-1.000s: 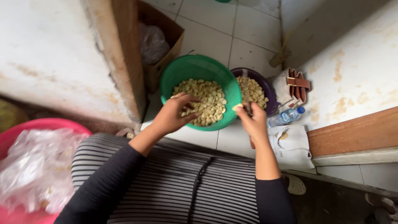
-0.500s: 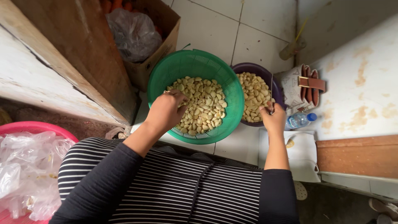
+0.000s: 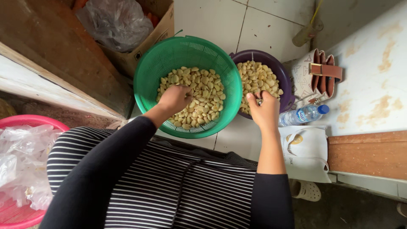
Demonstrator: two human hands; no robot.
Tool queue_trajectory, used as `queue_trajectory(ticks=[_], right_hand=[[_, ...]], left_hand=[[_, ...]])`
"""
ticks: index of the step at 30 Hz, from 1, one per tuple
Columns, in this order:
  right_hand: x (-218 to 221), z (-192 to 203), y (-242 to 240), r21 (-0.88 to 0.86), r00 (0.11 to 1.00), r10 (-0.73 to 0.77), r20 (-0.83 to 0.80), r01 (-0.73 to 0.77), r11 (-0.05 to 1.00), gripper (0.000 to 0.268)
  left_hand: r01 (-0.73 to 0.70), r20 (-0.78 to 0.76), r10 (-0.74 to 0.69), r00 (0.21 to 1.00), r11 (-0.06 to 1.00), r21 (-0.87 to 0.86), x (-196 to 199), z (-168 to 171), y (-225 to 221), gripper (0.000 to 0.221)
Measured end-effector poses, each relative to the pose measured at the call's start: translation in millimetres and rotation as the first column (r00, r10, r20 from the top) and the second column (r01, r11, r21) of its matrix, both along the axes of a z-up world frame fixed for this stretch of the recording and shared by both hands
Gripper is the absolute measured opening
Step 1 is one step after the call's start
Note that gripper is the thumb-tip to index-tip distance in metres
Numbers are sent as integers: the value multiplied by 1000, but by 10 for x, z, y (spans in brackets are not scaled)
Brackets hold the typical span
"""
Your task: The person sits on the floor and uses a small knife to peel the skin off cashew nuts one by one. They transfer the peeled nuts into a purple bowl and place the discarded skins into a pink basket.
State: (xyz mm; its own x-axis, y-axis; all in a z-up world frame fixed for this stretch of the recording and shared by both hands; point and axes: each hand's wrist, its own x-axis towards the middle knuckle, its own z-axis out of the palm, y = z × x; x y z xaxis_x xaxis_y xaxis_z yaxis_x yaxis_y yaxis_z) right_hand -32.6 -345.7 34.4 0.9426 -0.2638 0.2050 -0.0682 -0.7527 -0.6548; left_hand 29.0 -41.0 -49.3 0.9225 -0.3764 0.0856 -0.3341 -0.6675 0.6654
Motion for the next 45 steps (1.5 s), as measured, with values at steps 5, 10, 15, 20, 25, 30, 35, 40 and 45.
queue_trajectory(ticks=[5, 10, 15, 20, 25, 30, 35, 40, 45], right_hand=[[-89, 55, -30, 8, 997, 11, -76, -11, 1000, 51], [-149, 123, -158, 128, 1000, -1, 31, -3, 992, 36], [-206, 178, -220, 99, 999, 9, 39, -13, 995, 30], [-242, 220, -198, 96, 1000, 12, -6, -11, 995, 27], [-294, 222, -170, 105, 999, 36, -12, -34, 994, 24], [-352, 234, -89, 55, 984, 136, 113, -143, 988, 24], [-397, 267, 135, 41, 995, 100, -8, -100, 994, 28], [-454, 374, 431, 57, 975, 213, 60, -216, 975, 27], [-552, 487, 689, 112, 966, 249, -75, -240, 964, 30]], left_hand=[[84, 110, -84, 990, 996, 0, 404, -420, -497, 25], [99, 128, -131, 983, 967, 235, 769, -692, -922, 42], [5, 149, -63, 987, 934, 357, 787, -857, -992, 31], [-34, 147, -14, 989, 947, 320, 696, -707, -856, 34], [91, 39, -95, 995, 990, 105, 475, -250, -668, 21], [179, 6, -191, 981, 903, -390, 159, 208, -602, 23], [43, -299, -265, 917, 809, -587, -222, 495, -343, 32], [-116, -391, -367, 844, 588, -801, -538, 558, -223, 23], [-156, -365, -390, 846, 474, -867, -686, 588, -156, 27]])
